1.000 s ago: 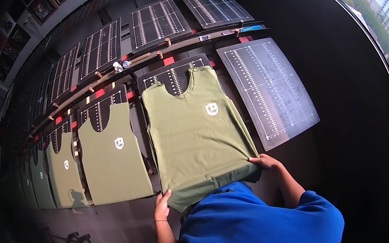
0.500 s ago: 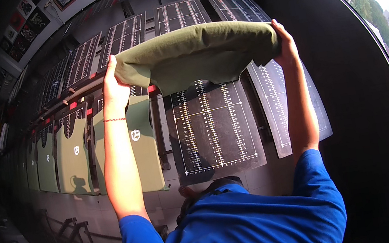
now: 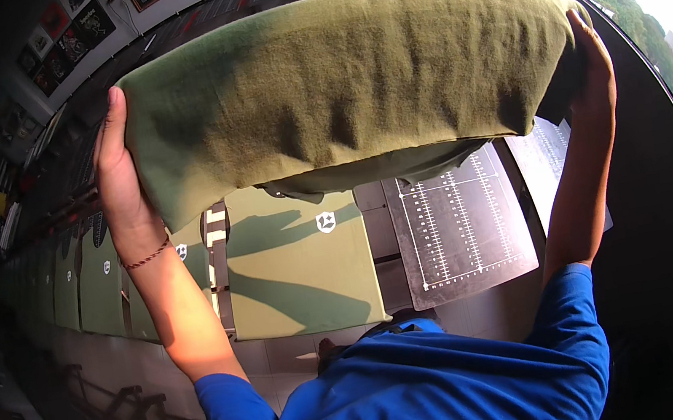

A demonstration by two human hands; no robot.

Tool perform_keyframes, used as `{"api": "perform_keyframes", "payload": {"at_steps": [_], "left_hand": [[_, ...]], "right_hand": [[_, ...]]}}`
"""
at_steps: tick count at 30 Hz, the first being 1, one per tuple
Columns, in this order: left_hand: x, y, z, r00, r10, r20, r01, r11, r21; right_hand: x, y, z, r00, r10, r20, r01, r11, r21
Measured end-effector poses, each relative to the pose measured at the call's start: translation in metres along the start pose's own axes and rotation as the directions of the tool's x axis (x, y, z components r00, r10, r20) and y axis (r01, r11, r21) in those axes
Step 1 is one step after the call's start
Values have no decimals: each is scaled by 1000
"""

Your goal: The person folds green t-shirts on a screen printing table using a grid template for alignment. They repeatedly pick up shirts, fold them in half, and stack them on the table.

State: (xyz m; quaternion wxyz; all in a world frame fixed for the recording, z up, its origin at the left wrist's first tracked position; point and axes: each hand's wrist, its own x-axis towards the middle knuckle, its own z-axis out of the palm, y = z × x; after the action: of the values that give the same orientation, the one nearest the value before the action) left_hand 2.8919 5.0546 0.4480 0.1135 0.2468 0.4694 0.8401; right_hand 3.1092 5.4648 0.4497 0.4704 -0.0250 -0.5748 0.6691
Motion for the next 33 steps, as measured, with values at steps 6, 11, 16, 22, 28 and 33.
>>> {"api": "perform_keyframes", "payload": {"at_steps": [6, 11, 16, 22, 28, 33], "left_hand": [[15, 15, -159, 988, -151, -34, 155, 965, 211], [31, 13, -230, 979, -202, -43, 206, 969, 140], [13, 51, -230, 982, -189, -25, 190, 977, 98], [-80, 11, -252, 962, -264, -66, 269, 959, 85], [-232, -138, -328, 789, -562, -249, 583, 812, 14], [-317, -246, -381, 695, -632, -343, 711, 675, 197]], "right_hand": [[-57, 92, 99, 952, 307, 8, -300, 934, -197], [-63, 123, 165, 899, 431, -78, -433, 848, -305], [-88, 70, 219, 945, 319, -70, -326, 910, -256], [-163, 78, 176, 854, 500, -146, -521, 812, -264], [-333, 183, 93, 582, 725, -367, -809, 470, -354], [-428, 229, 60, 416, 884, -211, -908, 415, -55]]}}
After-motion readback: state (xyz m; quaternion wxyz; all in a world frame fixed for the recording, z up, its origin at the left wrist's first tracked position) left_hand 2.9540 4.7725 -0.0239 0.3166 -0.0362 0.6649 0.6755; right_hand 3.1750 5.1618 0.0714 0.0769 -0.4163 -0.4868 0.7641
